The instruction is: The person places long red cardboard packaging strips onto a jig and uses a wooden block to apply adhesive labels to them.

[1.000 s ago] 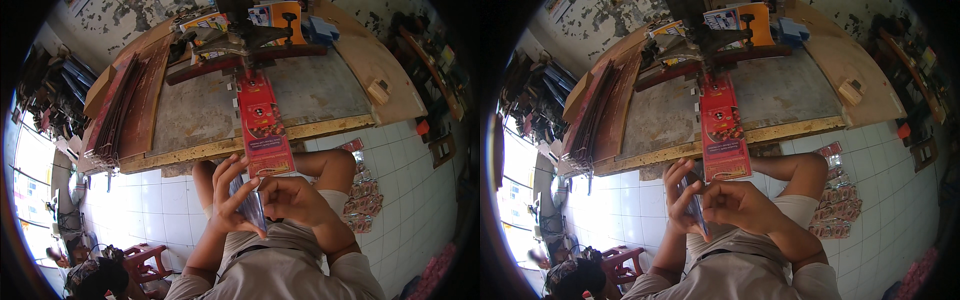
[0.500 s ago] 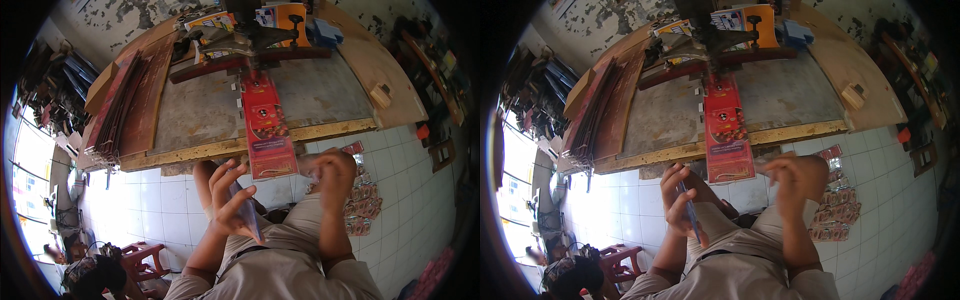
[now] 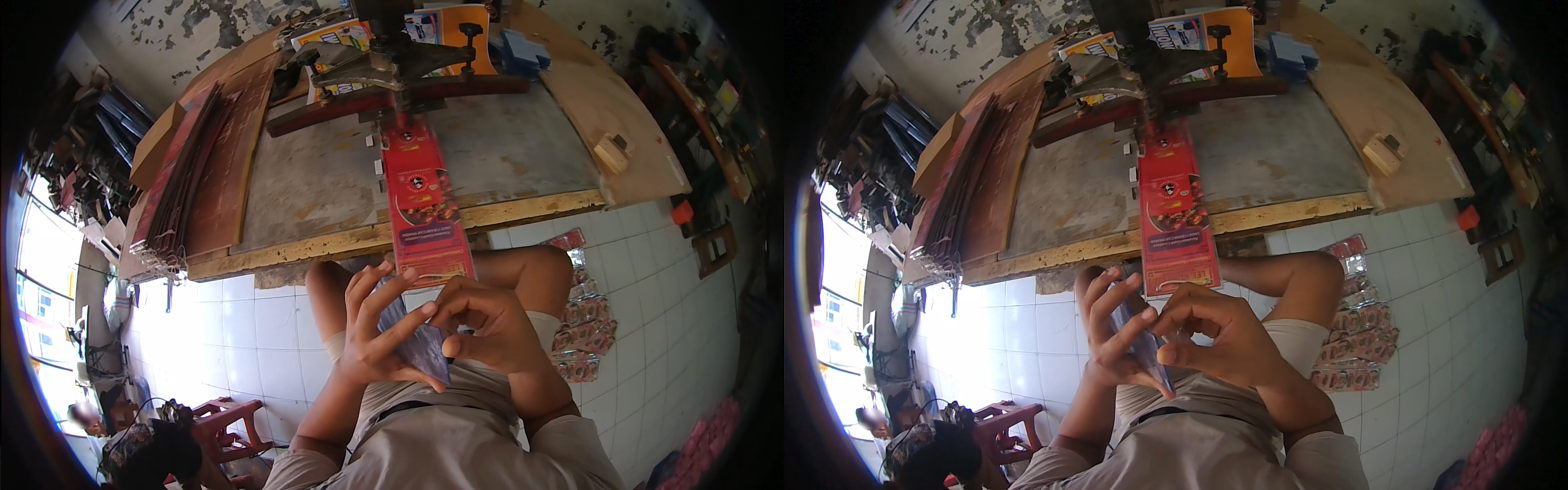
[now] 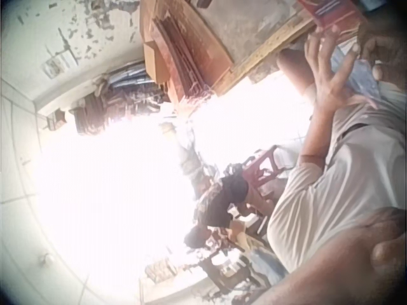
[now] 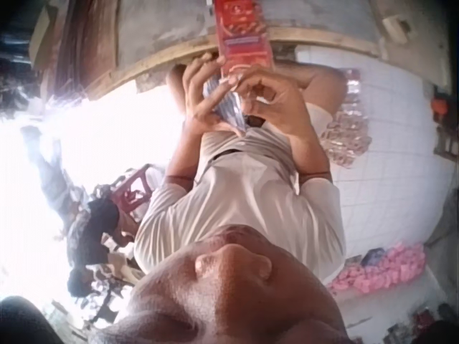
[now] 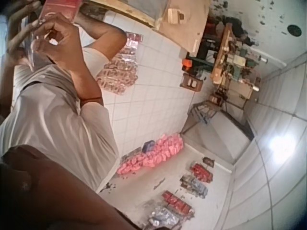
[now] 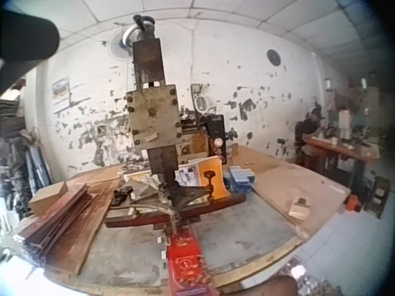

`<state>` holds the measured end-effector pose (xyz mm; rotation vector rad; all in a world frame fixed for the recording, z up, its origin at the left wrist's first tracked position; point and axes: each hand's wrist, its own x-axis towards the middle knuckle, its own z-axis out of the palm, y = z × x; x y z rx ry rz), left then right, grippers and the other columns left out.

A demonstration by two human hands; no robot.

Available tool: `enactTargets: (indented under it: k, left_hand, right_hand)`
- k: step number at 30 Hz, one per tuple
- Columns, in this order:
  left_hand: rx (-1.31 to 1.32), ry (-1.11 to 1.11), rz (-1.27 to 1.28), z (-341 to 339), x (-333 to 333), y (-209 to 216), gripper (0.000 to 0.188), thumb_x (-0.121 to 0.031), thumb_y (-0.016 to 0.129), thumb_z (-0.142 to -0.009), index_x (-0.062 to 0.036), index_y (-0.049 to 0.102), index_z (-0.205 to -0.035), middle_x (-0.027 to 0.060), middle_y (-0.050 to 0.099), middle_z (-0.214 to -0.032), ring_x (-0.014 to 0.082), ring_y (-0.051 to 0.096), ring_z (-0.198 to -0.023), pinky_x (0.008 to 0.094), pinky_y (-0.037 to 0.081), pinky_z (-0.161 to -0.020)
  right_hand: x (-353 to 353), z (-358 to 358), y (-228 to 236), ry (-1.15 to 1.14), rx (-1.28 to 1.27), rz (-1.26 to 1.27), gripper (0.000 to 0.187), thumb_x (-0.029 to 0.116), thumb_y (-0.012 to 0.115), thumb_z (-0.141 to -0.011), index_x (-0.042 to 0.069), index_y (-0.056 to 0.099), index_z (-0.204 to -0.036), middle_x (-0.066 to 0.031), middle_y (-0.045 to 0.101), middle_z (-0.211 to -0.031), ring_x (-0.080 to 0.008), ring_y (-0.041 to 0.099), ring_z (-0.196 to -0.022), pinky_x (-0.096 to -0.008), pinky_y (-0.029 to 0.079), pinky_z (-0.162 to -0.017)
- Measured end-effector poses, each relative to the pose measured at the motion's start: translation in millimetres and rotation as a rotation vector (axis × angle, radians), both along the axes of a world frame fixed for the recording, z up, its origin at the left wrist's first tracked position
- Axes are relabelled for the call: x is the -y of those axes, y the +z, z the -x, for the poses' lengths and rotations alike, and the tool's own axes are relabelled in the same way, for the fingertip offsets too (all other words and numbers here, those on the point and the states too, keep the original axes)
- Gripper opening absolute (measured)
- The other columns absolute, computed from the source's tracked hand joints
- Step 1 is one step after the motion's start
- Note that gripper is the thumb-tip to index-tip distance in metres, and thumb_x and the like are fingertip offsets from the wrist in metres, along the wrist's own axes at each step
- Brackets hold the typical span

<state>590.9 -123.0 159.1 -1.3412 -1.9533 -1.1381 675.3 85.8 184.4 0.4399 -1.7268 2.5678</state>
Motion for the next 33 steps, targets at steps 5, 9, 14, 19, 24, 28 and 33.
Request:
enactTargets:
  k: [5,9,14,19,24,28,33]
  left_hand:
    - [0.005,-0.004,-0.01,0,2,-2,0.111,-0.091,0.081,-0.052,-0.0182,0.075,-0.136,0.021,0.063,-0.151,0.0461,0.052,-0.142,0.0638,0.039,-0.116]
    - [0.008,-0.012,-0.016,1,1,-3,0.112,-0.092,0.081,-0.052,-0.0174,0.075,-0.135,0.0216,0.063,-0.152,0.047,0.052,-0.142,0.0641,0.039,-0.116]
    - [0.05,-0.057,-0.039,2,2,-9,0.114,-0.094,0.08,-0.053,-0.0163,0.073,-0.137,0.0235,0.062,-0.151,0.0476,0.052,-0.142,0.0643,0.039,-0.116]
    - [0.409,-0.094,-0.603,-3,4,-30,0.068,-0.066,0.073,-0.092,-0.013,0.069,-0.134,0.0219,0.064,-0.145,0.0455,0.051,-0.144,0.0633,0.039,-0.12]
    - [0.576,-0.062,-0.807,14,43,-8,0.082,-0.073,0.05,-0.101,-0.0124,0.05,-0.155,0.0281,0.042,-0.163,0.0496,0.043,-0.152,0.0686,0.041,-0.121]
    - [0.447,0.038,-0.909,36,70,-12,0.123,-0.102,0.031,-0.087,-0.0098,0.035,-0.169,0.0358,0.033,-0.169,0.053,0.035,-0.157,0.0727,0.033,-0.123]
    - [0.465,0.125,-0.815,29,47,-1,0.139,-0.111,0.036,-0.074,-0.0033,0.044,-0.162,0.0306,0.04,-0.165,0.0465,0.042,-0.154,0.0616,0.036,-0.123]
  right_hand:
    - [2,5,-8,0.088,0.041,0.091,0.026,0.011,0.085,-0.097,0.0,0.072,-0.116,-0.004,0.065,-0.115,-0.0131,0.063,-0.11,-0.0312,0.052,-0.097]
    - [1,5,-11,0.105,0.039,0.086,0.021,0.008,0.084,-0.098,0.001,0.072,-0.115,-0.0026,0.066,-0.116,-0.0118,0.062,-0.111,-0.0307,0.051,-0.098]
    - [1,1,-6,0.082,0.125,0.068,0.011,0.002,0.074,-0.103,0.0,0.07,-0.113,-0.0038,0.068,-0.111,-0.0114,0.066,-0.099,-0.0272,0.053,-0.087]
    - [-6,-2,-13,-0.071,0.217,0.038,0.009,-0.002,0.067,-0.104,-0.002,0.067,-0.113,-0.0081,0.072,-0.104,-0.0139,0.072,-0.09,-0.0253,0.055,-0.075]
    - [-53,-12,5,-0.24,0.131,-0.079,0.013,-0.004,0.066,-0.102,-0.003,0.066,-0.116,-0.0105,0.074,-0.101,-0.0175,0.075,-0.089,-0.0268,0.057,-0.068]
    - [-80,-3,61,-0.44,0.073,-0.227,0.025,0.001,0.068,-0.102,-0.002,0.066,-0.127,-0.0087,0.073,-0.102,-0.0135,0.071,-0.086,-0.027,0.057,-0.073]
    - [-128,59,100,-0.451,-0.047,-0.63,0.035,0.008,0.063,-0.103,0.002,0.067,-0.137,-0.0016,0.07,-0.099,-0.0089,0.066,-0.088,-0.0256,0.052,-0.079]
